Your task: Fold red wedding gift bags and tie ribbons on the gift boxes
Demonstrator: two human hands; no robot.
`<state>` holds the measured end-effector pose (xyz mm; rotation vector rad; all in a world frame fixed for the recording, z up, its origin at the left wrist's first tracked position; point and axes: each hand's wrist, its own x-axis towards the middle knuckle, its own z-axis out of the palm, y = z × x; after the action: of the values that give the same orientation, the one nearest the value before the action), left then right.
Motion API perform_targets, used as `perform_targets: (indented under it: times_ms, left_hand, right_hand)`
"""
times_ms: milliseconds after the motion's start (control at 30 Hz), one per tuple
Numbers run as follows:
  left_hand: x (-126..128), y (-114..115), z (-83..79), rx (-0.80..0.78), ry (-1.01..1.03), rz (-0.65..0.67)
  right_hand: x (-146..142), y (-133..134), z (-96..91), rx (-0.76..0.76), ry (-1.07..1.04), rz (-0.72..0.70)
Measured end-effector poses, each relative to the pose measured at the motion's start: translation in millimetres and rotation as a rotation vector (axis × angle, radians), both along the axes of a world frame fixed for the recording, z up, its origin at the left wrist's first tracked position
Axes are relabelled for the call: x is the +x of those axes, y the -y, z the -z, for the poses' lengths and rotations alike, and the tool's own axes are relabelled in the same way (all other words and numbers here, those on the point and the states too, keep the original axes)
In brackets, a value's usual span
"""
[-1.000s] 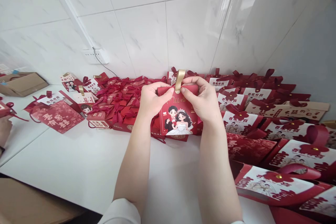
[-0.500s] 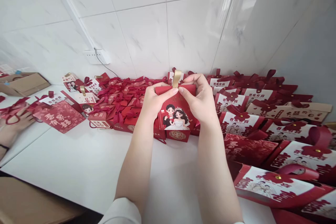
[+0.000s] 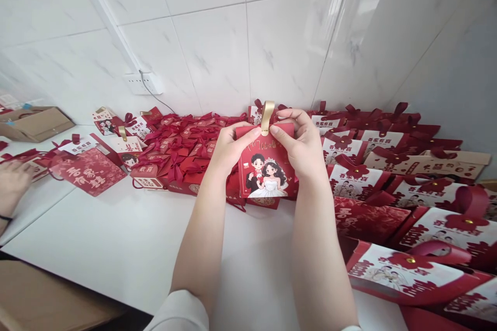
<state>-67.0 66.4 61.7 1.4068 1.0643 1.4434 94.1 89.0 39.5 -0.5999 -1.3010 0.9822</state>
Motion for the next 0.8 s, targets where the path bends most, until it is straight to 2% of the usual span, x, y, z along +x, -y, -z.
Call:
perform_targets:
  times_ms: [133,400,600,800]
  left_hand:
    - [-0.4,-2.7,2.5,0.014,0.096,-0.017]
    - [2.5,0.7,0.7,0.109,-0.031,-0.097]
    - [3.3,2.1,-0.4,0.138,-0.071,-0.107]
    - [1.9,1.1,-1.1,0.066,-0.052,-0.083]
  right_hand:
    - [-1.9,1.5,-2.6,-0.090,-0.100,0.006]
    - [-1.8,5.8,-1.6,-0.240,-0.093,-0.206]
    - [-1.1,7.8,-1.9,-0.241,-0.069,-0.188]
    - [-3.2,6.4,-2.2,-0.283,-0.108,-0.186]
